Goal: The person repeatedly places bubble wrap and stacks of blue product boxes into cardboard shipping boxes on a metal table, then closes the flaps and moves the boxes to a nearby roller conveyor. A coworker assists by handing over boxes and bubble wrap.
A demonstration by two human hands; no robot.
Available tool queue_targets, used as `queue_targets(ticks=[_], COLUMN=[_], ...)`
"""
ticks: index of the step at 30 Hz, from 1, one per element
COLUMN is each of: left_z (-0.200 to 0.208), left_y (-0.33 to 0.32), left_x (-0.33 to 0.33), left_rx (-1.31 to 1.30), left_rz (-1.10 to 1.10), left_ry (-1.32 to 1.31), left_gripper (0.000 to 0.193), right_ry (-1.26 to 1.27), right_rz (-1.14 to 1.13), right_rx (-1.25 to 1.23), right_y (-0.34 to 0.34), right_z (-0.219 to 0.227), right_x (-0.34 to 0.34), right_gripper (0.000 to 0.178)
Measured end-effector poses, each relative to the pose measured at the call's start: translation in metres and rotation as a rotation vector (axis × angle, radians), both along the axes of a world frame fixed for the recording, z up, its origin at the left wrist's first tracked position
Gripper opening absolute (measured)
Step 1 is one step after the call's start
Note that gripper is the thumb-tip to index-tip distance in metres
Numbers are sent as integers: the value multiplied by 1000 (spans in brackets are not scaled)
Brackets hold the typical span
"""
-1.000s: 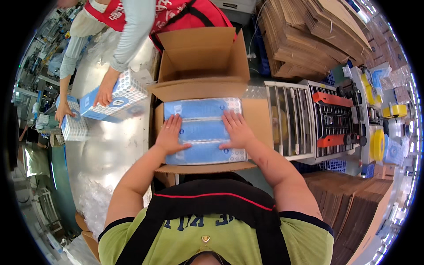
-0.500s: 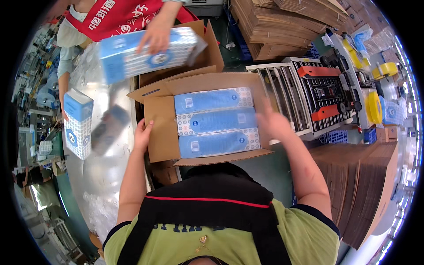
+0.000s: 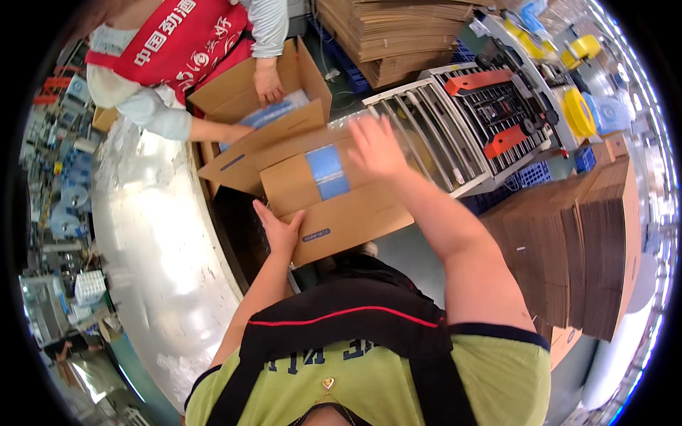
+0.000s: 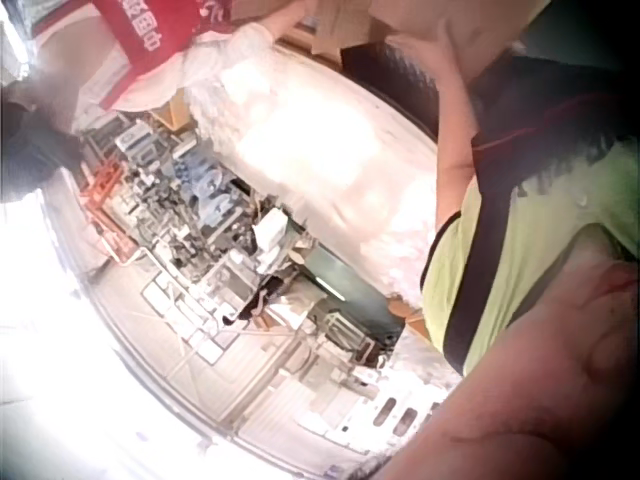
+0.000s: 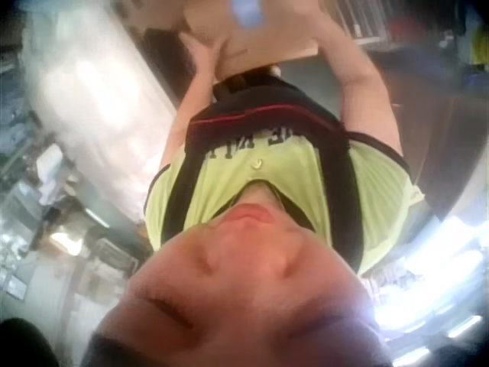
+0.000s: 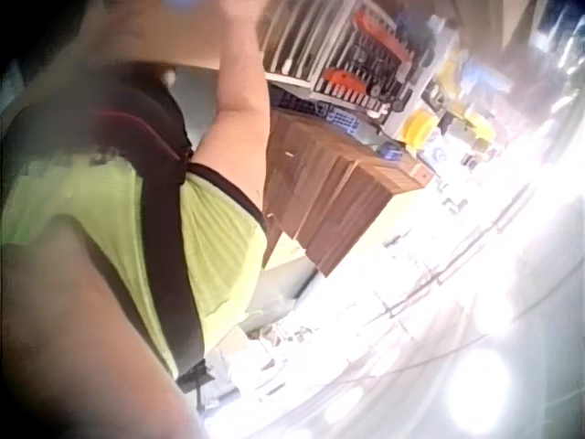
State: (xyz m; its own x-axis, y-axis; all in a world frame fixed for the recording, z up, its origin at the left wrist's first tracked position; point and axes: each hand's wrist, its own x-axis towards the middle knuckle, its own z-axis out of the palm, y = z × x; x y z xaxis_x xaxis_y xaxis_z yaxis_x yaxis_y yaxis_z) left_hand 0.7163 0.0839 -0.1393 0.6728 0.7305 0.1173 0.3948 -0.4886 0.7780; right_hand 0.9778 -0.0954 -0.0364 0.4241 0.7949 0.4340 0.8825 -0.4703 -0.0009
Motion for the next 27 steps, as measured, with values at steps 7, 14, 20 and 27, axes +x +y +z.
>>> queue_targets(ticks=[7, 14, 20, 27], left_z=[26, -11, 3, -26], left_y=[-22, -180, -269, -327], left_x=[16, 131, 337, 524], left_rx=[-653, -565, -592, -623], left_rz=[141, 271, 139, -181], left_ry=[9, -244, -281, -241], left_gripper=[71, 67, 68, 69], right_ry=[255, 442, 504, 493], right_rz=[17, -169, -266, -518], right_rx=[-138, -189, -260, -272], right_y=[-82, -123, -201, -280], right_z=[-59, -50, -45, -50], right_x=[-49, 18, 189, 347], right_gripper=[54, 58, 54, 51])
